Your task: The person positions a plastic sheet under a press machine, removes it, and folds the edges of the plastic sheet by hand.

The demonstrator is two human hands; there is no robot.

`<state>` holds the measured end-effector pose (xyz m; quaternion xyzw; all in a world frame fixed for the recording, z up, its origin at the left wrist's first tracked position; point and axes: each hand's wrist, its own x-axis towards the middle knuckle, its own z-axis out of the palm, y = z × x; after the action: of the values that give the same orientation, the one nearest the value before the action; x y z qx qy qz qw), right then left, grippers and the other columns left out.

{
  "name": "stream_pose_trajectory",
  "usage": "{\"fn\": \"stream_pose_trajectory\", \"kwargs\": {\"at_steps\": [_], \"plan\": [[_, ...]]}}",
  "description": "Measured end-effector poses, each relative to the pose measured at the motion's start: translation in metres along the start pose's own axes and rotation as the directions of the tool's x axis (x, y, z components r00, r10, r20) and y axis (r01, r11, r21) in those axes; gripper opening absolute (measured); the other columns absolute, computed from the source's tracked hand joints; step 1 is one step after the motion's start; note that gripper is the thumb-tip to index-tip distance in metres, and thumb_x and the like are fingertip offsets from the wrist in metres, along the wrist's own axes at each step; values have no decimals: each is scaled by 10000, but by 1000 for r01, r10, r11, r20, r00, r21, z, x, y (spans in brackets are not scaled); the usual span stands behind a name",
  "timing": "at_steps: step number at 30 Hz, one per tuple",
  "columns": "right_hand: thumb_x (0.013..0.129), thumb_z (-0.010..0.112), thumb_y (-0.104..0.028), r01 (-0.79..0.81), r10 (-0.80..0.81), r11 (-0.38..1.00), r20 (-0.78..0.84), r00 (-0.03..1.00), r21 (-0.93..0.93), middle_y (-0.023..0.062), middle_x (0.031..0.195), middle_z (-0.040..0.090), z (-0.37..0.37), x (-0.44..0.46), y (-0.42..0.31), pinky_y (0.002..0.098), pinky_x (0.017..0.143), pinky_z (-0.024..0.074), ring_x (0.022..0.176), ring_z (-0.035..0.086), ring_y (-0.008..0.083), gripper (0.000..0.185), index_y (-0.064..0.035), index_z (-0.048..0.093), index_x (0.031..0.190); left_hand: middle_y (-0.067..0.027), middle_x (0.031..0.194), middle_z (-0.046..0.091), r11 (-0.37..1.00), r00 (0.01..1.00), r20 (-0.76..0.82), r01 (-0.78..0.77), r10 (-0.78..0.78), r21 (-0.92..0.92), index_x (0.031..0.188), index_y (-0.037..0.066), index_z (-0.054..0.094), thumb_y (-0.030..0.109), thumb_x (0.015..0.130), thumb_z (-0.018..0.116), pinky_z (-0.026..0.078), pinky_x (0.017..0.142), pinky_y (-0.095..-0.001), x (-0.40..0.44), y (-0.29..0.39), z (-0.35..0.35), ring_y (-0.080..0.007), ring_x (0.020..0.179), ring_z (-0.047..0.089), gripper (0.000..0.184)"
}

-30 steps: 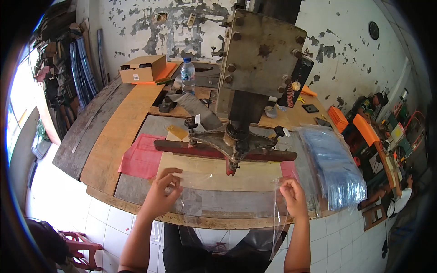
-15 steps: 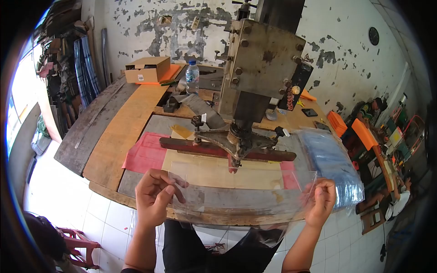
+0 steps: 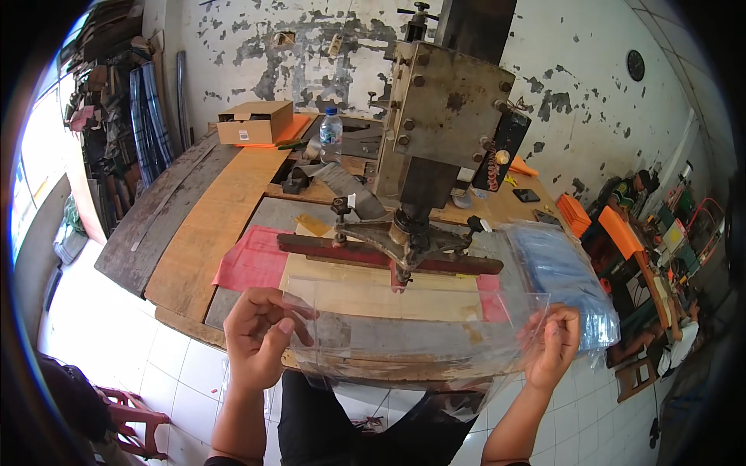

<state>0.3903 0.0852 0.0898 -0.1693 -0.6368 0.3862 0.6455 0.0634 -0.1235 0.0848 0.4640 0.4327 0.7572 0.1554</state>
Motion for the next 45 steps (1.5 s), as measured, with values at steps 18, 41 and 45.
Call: {"fn": "stream_pose_trajectory", "kwargs": {"at_steps": [18,41,45], "plan": [[920,760,-248,544,-325,609,444,835,-578,107,1309,671,61,-23,-39,448,1057,418,1273,575,324,279,-102,708,1152,-250,1049,736,993,996,46,86,-83,-80,1132,-14,491,-82,972,630,635,748,-321,-23,-8,43,-268,910,767,223],[784,805,77,135,-23,969,464,885,-208,90,951,739,86,-29,-9,280,618,592,819,742,200,313,-35,763,1073,-183,1006,762,978,974,109,204,-199,-35,1169,-12,500,-40,989,630,606,715,-288,-31,-28,50,-176,838,757,224],[832,807,38,244,-49,934,585,810,-260,115,953,738,84,-23,-9,305,641,587,827,742,194,242,-20,748,1059,-166,980,765,971,963,127,234,-238,51,1193,-9,498,-36,990,633,589,703,-276,-36,-37,49,-158,802,743,245]]}}
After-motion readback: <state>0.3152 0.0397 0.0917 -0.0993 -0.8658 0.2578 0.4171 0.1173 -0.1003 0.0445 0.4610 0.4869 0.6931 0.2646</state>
